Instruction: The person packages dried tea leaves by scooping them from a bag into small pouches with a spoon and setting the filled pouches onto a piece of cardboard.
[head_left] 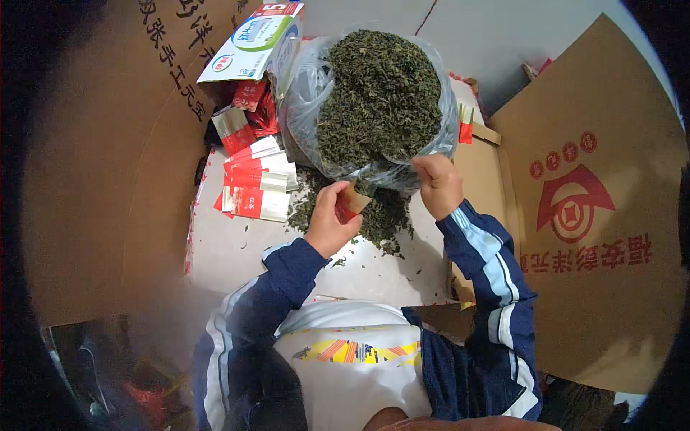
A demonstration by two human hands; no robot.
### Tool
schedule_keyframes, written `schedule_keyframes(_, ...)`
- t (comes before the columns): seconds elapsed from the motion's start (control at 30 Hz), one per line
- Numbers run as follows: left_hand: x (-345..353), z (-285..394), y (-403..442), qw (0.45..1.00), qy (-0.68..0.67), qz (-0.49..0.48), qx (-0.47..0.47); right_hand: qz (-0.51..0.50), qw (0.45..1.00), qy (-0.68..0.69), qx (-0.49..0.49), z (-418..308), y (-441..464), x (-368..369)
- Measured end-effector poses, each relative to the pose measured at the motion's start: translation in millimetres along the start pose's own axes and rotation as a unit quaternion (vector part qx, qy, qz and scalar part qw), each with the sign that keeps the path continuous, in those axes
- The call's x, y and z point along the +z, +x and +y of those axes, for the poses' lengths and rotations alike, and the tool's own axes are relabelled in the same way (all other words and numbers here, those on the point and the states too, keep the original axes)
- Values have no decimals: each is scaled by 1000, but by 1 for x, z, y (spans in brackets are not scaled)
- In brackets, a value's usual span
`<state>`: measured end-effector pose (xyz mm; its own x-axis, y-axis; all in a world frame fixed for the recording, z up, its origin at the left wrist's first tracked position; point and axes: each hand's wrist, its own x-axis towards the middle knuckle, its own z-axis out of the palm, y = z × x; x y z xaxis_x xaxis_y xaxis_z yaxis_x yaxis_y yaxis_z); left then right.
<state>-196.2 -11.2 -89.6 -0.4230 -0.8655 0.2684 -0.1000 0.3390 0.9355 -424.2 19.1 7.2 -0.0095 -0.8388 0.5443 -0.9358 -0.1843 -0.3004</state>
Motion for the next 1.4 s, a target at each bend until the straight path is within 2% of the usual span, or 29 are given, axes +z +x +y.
schedule_keyframes(0.23, -5, 10, 3, 1000, 18, 11, 2, 21, 994, 107, 10, -18, -9, -14)
schedule_keyframes(0.37, -9, 15, 5, 1000, 22, -1, -17, -13, 989, 149, 10, -30, -10, -28)
schedule_keyframes(0.5, -11, 16, 8, 1000, 7, 1, -1, -34, 986, 152, -52, -40, -8, -39)
schedule_keyframes(0.63, -10, 14, 7, 1000, 12, 0, 5, -69, 987, 98, -107, -46, -5, -46)
schedule_keyframes(0.73, -11, 15, 6, 1000, 22, -11, -13, -91, 969, 17, -228, -54, 4, -50)
schedule_keyframes(0.87, -7, 17, 4, 999, 29, -14, -23, -134, 943, -37, -303, -65, 14, -53)
schedule_keyframes(1.03, -5, 14, 3, 998, 59, -2, 12, -171, 915, -96, -352, -80, 20, -59)
schedule_keyframes(1.13, -4, 11, 1, 1000, 27, 4, 2, -167, 906, -126, -368, -85, 25, -66)
schedule_keyframes(1.4, -3, 11, -1, 998, 52, 15, 25, -141, 904, -121, -384, -85, 20, -64)
